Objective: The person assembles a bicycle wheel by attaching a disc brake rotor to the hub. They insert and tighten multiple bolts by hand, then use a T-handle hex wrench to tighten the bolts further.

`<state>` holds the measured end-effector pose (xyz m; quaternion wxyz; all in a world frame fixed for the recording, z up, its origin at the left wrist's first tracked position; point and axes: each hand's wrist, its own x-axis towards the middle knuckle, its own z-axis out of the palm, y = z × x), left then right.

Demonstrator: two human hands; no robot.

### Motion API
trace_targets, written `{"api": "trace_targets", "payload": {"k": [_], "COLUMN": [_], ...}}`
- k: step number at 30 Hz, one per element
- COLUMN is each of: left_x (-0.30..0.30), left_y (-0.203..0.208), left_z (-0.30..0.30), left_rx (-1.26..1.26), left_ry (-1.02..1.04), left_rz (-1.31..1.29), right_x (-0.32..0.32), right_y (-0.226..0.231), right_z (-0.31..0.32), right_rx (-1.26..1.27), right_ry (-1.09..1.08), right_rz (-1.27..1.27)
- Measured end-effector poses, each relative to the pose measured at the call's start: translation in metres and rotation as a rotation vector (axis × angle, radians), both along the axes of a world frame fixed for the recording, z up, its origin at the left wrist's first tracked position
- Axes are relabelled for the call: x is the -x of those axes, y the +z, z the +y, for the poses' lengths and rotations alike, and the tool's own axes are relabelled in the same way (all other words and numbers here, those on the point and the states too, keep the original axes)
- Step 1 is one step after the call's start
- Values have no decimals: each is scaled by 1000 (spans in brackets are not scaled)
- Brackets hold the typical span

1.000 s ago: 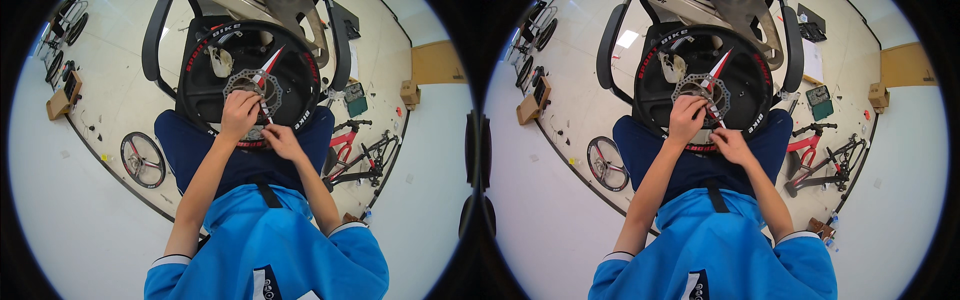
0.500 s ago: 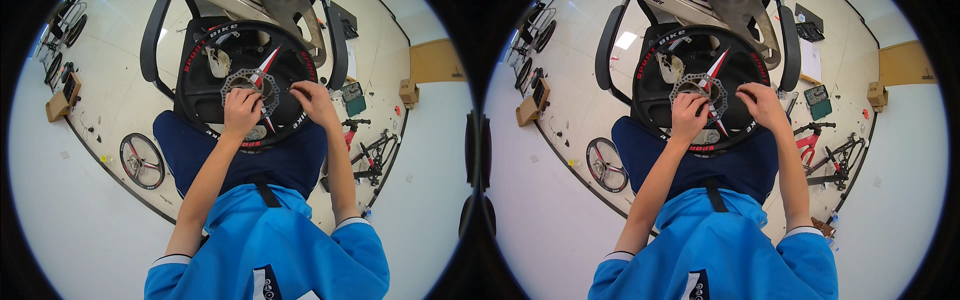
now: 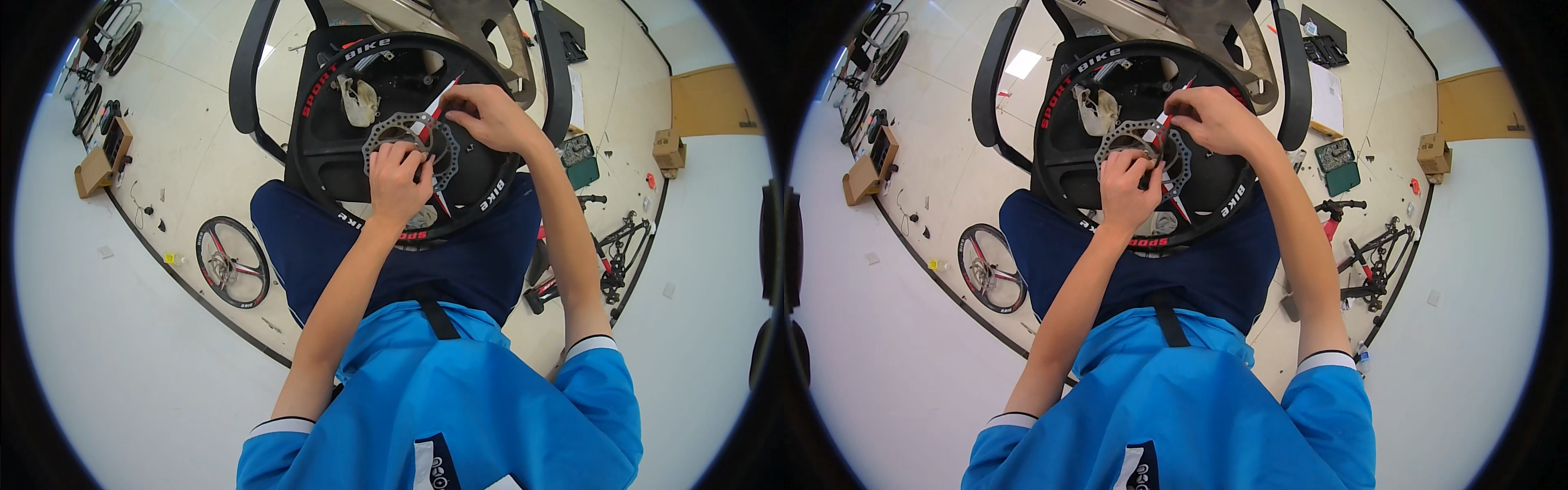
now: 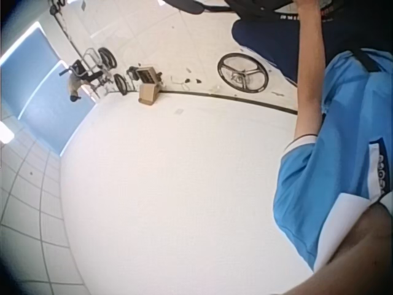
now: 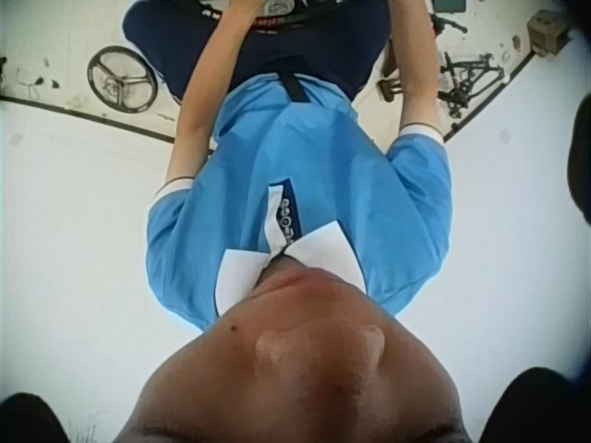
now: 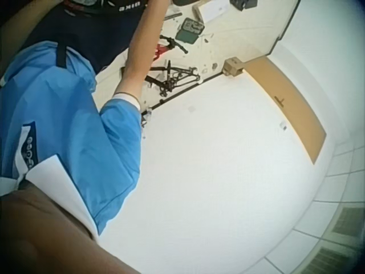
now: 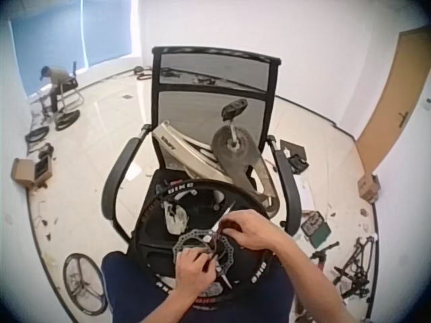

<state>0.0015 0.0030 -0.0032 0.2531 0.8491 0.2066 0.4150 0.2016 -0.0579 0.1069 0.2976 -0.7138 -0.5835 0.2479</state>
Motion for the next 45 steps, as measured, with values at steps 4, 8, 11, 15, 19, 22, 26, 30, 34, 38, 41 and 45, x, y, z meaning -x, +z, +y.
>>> {"api": "trace_targets", "payload": {"k": [4,8,11,15,19,22,26,30,34,38,41,45], "left_x": [0,-4,-8,-8,-7,-7,-3,-2,2,9,11,9], "left_y": [3,2,1,-1,0,0,-2,-4,-3,-2,1,3], "left_z": [0,-3,-5,-3,-1,-1,0,0,3,5,7,6], "left_rx": [-14,-29,-61,-80,-98,-101,-94,-118,-133,-117,-113,-85], "left_ry": [6,27,56,44,21,19,-6,-39,-97,-178,-208,-203], "left_rz": [4,11,16,31,47,53,73,79,74,81,97,66], "right_x": [-2,-9,-10,1,0,-7,2,32,65,74,79,72], "right_y": [2,-6,-9,-9,-11,-10,-26,-57,-77,-83,-80,-76], "right_z": [16,26,22,11,-2,-13,-40,-72,-86,-98,-98,-97], "right_rx": [12,8,-42,1,-149,-187,-177,-267,-334,-365,-353,-316], "right_ry": [98,149,119,-29,-7,36,-121,-416,-633,-656,-681,-648], "right_rz": [-118,-105,-78,51,-78,-238,-246,-136,6,42,60,83]}}
